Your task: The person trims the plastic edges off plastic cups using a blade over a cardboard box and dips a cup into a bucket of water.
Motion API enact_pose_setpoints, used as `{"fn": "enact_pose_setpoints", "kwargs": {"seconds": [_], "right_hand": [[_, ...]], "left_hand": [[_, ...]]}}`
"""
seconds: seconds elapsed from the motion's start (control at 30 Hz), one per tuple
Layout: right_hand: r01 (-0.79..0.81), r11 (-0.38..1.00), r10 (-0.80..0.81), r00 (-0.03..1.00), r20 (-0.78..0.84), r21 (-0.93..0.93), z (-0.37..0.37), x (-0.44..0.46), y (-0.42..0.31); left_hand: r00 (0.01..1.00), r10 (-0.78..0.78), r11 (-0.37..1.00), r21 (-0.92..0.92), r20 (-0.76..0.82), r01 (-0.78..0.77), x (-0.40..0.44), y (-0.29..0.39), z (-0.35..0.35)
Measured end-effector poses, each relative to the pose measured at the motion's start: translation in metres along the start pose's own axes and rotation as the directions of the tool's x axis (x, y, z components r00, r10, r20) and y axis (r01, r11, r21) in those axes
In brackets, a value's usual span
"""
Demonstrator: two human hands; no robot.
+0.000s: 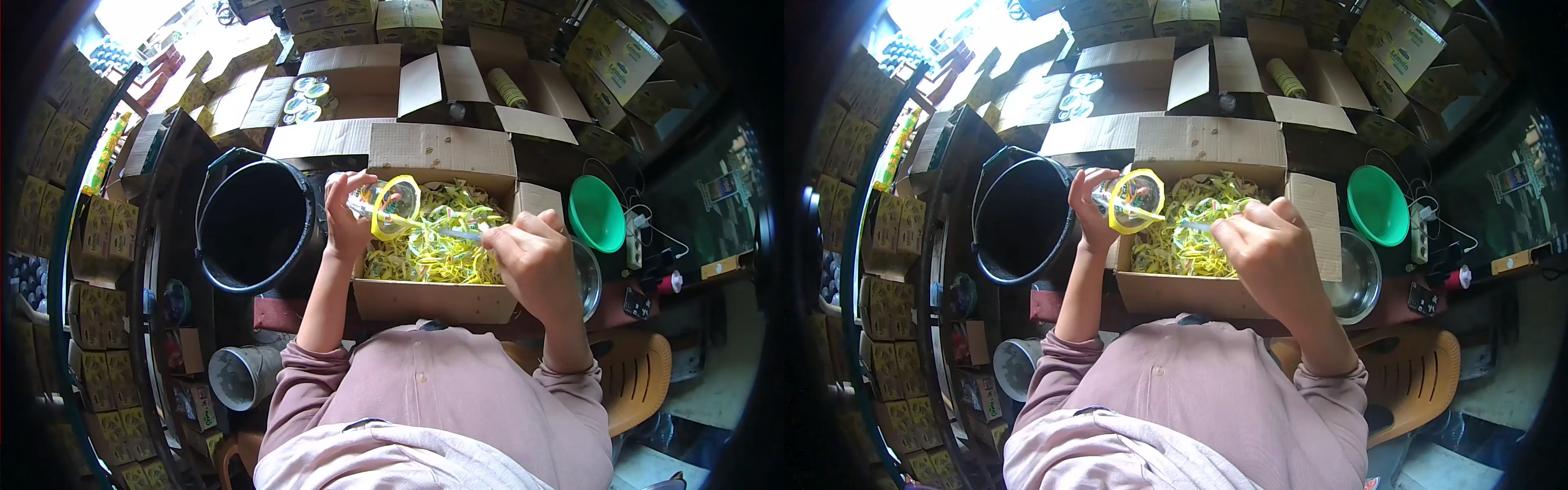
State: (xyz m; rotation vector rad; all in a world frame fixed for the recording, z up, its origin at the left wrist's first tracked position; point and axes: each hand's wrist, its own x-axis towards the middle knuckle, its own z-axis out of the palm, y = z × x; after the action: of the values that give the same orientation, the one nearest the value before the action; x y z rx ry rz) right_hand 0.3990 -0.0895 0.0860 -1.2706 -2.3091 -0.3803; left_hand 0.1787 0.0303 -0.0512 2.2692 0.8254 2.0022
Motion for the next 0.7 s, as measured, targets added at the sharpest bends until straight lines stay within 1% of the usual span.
{"fn": "enact_pose_setpoints", "kwargs": {"seconds": [0.1, 0.13, 0.2, 0.23, 0.3, 0.37, 0.47, 0.5, 0.53, 0.57, 0.6, 0.67, 0.7], "right_hand": [[-0.032, 0.999, 0.034, 0.997, -0.063, 0.032, 0.005, -0.002, 0.008], [-0.041, 0.998, 0.045, 0.994, -0.098, 0.048, 0.007, 0.0, 0.009], [-0.059, 0.995, 0.072, 0.983, -0.167, 0.084, 0.014, 0.005, 0.006], [-0.026, 0.993, 0.047, 0.983, -0.18, 0.115, 0.02, 0.008, 0.005], [0.04, 0.984, -0.003, 0.977, -0.212, 0.173, 0.038, 0.016, 0.002], [0.087, 0.984, -0.053, 0.976, -0.213, 0.154, 0.052, 0.022, -0.003], [0.14, 0.978, -0.111, 0.977, -0.183, 0.156, 0.057, 0.021, -0.004], [0.154, 0.975, -0.127, 0.978, -0.167, 0.16, 0.056, 0.019, -0.002], [0.175, 0.977, -0.154, 0.974, -0.167, 0.119, 0.054, 0.016, -0.001], [0.171, 0.977, -0.149, 0.975, -0.167, 0.124, 0.05, 0.013, 0.001], [0.167, 0.978, -0.145, 0.975, -0.168, 0.127, 0.046, 0.01, 0.002], [0.161, 0.98, -0.139, 0.974, -0.178, 0.12, 0.04, 0.002, 0.007], [0.144, 0.985, -0.13, 0.982, -0.134, 0.098, 0.037, -0.003, 0.009]], "left_hand": [[0.999, -0.033, 0.999, -0.002, 0.026, 0.033, -0.002, -0.004, -0.001], [0.999, -0.012, 1.0, 0.002, 0.031, 0.012, -0.002, -0.005, 0.001], [0.999, -0.019, 0.999, -0.033, 0.039, 0.02, -0.005, -0.001, 0.008], [0.999, -0.021, 0.998, -0.05, 0.045, 0.023, -0.006, 0.001, 0.011], [0.988, -0.037, 0.999, 0.017, 0.148, 0.034, -0.002, 0.008, 0.01], [0.996, -0.06, 0.992, -0.108, 0.068, 0.067, -0.003, 0.012, 0.015], [0.978, -0.116, 0.993, 0.01, 0.174, 0.116, 0.001, 0.014, 0.006], [0.98, -0.11, 0.994, -0.001, 0.165, 0.111, 0.002, 0.013, 0.003], [0.982, -0.104, 0.994, -0.013, 0.157, 0.107, 0.002, 0.013, 0.001], [0.984, -0.096, 0.995, -0.025, 0.15, 0.101, 0.003, 0.011, 0.0], [0.991, -0.055, 0.998, 0.006, 0.124, 0.055, -0.002, 0.006, 0.001], [0.996, -0.05, 0.998, -0.024, 0.074, 0.052, -0.009, -0.003, 0.006], [0.998, -0.047, 0.998, -0.04, 0.05, 0.049, -0.009, -0.005, 0.007]]}}
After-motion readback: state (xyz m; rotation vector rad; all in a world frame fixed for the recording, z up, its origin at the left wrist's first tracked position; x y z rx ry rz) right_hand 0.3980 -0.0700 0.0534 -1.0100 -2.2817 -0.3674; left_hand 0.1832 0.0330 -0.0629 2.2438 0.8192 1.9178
